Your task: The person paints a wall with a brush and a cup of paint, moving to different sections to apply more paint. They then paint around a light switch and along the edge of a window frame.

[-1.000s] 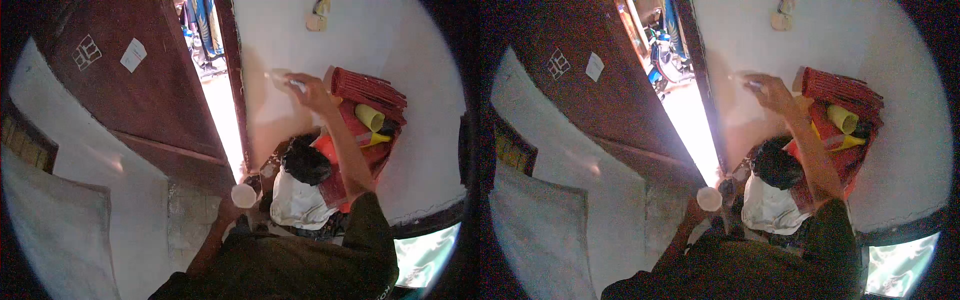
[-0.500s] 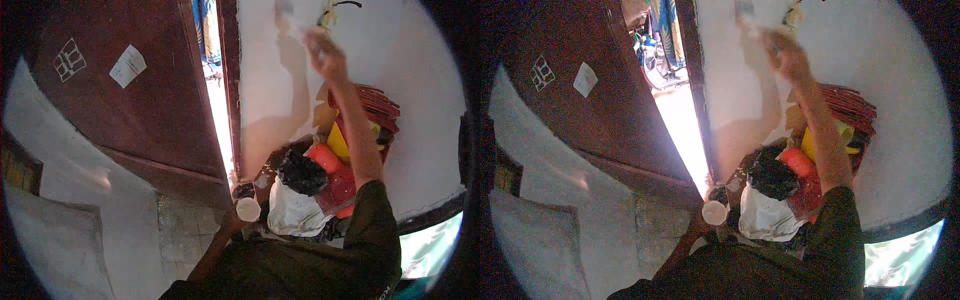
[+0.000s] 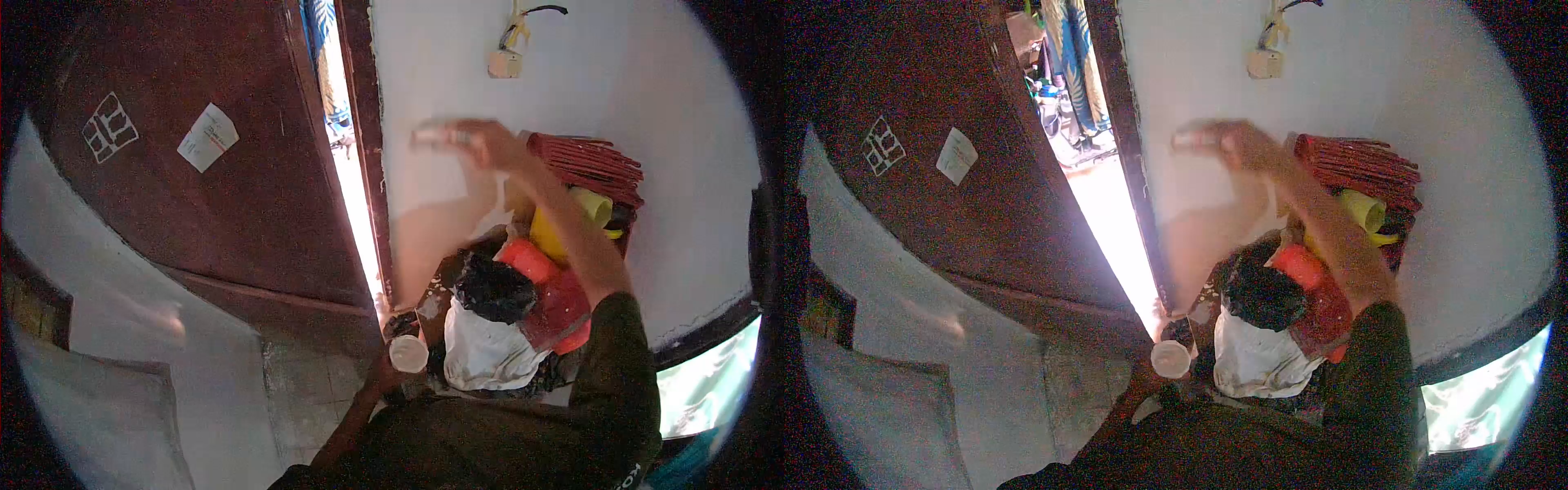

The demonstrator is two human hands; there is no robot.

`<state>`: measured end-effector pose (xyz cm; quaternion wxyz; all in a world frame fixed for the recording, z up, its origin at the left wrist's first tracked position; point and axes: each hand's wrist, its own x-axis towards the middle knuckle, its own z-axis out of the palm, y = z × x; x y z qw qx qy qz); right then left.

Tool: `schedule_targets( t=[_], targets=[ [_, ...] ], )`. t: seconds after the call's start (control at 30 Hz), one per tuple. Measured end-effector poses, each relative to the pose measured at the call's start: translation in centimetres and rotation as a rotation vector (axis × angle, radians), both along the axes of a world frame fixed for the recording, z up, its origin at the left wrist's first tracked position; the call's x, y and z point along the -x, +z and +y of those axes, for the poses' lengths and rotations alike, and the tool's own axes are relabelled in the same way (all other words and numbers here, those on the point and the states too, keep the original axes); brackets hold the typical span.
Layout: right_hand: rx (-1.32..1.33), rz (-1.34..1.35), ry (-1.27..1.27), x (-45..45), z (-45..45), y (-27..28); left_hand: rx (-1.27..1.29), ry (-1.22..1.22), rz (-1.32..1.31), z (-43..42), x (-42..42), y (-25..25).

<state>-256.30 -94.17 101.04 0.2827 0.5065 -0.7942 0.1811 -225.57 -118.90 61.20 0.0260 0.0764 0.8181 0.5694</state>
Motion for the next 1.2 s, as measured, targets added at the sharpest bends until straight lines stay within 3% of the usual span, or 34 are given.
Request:
schedule_targets(
  t=[0.03, 0.1, 0.17, 0.23, 0.33, 0.37, 0.4, 0.43, 0.47, 0.53, 0.57, 0.6, 0.67, 0.77, 0.8, 0.87, 0.93, 1.0, 1.07, 1.1, 1.2],
  targets=[
    [-0.084, 0.049, -0.118, 3.3, 1.2, 3.0, -0.004, -0.005, 0.009, -0.1, 0.1, -0.1],
    [0.109, 0.341, -0.053, 4.4, 1.5, 10.6, -0.011, -0.008, 0.025, -0.1, 0.5, -0.3],
    [0.130, 0.758, -0.190, 3.1, 2.4, 18.5, -0.018, -0.009, 0.042, -0.3, 0.7, -0.6],
    [0.386, 0.760, 0.094, 0.1, 0.0, 22.7, -0.024, -0.016, 0.061, -0.4, 1.0, -0.6],
    [0.466, 0.690, 0.002, 0.0, -1.0, 22.4, -0.037, -0.036, 0.093, -0.7, 1.3, -0.9],
    [0.384, 0.896, 0.002, 1.5, -1.0, 20.7, -0.036, -0.046, 0.112, -0.8, 1.4, -1.3],
    [0.263, 0.674, -0.298, 2.7, -0.5, 17.0, -0.039, -0.057, 0.132, -0.9, 1.3, -1.8],
    [0.291, 0.352, -0.192, 4.2, -0.9, 12.7, -0.045, -0.070, 0.162, -1.2, 1.5, -2.5],
    [0.183, 0.252, -0.232, 5.5, -0.7, 7.7, -0.045, -0.070, 0.164, -1.2, 1.4, -4.0],
    [0.179, 0.240, -0.046, 3.6, -1.5, -2.7, -0.267, -0.031, 0.113, -1.0, 1.8, -7.5],
    [0.318, -0.087, 0.206, 0.9, -2.3, -6.2, -0.251, -0.023, 0.103, -1.0, 1.5, -7.7],
    [0.167, -0.034, 0.105, 2.0, -2.5, -11.6, -0.225, -0.018, 0.093, -1.1, 1.5, -7.2],
    [0.000, -0.107, -0.064, -1.2, -2.7, -15.4, -0.178, -0.019, 0.080, -1.6, 1.4, -6.0],
    [-0.197, -0.305, -0.051, 1.1, -1.0, -16.7, -0.134, -0.033, 0.067, -2.2, 1.4, -4.2],
    [-0.071, -0.232, -0.117, 2.1, 0.0, -16.7, -0.128, -0.038, 0.063, -2.3, 1.5, -4.0],
    [-0.132, -0.291, -0.094, 4.6, 2.0, -10.9, -0.119, -0.054, 0.058, -2.3, 1.6, -3.7],
    [-0.129, -0.040, -0.065, 2.1, 2.4, -1.4, -0.115, -0.068, 0.054, -2.3, 1.9, -3.8],
    [0.039, -0.003, -0.208, 2.5, 4.3, 5.8, -0.117, -0.082, 0.051, -2.3, 2.2, -4.3],
    [0.102, 0.374, -0.198, 2.5, 6.2, 13.0, -0.116, -0.097, 0.044, -2.2, 2.3, -4.5],
    [0.120, 0.564, -0.242, 2.7, 7.0, 16.2, -0.112, -0.104, 0.041, -2.1, 2.6, -4.7],
    [0.230, 0.570, -0.385, 2.1, 7.7, 21.5, -0.103, -0.132, 0.037, -1.9, 3.0, -6.1]
  ],
)
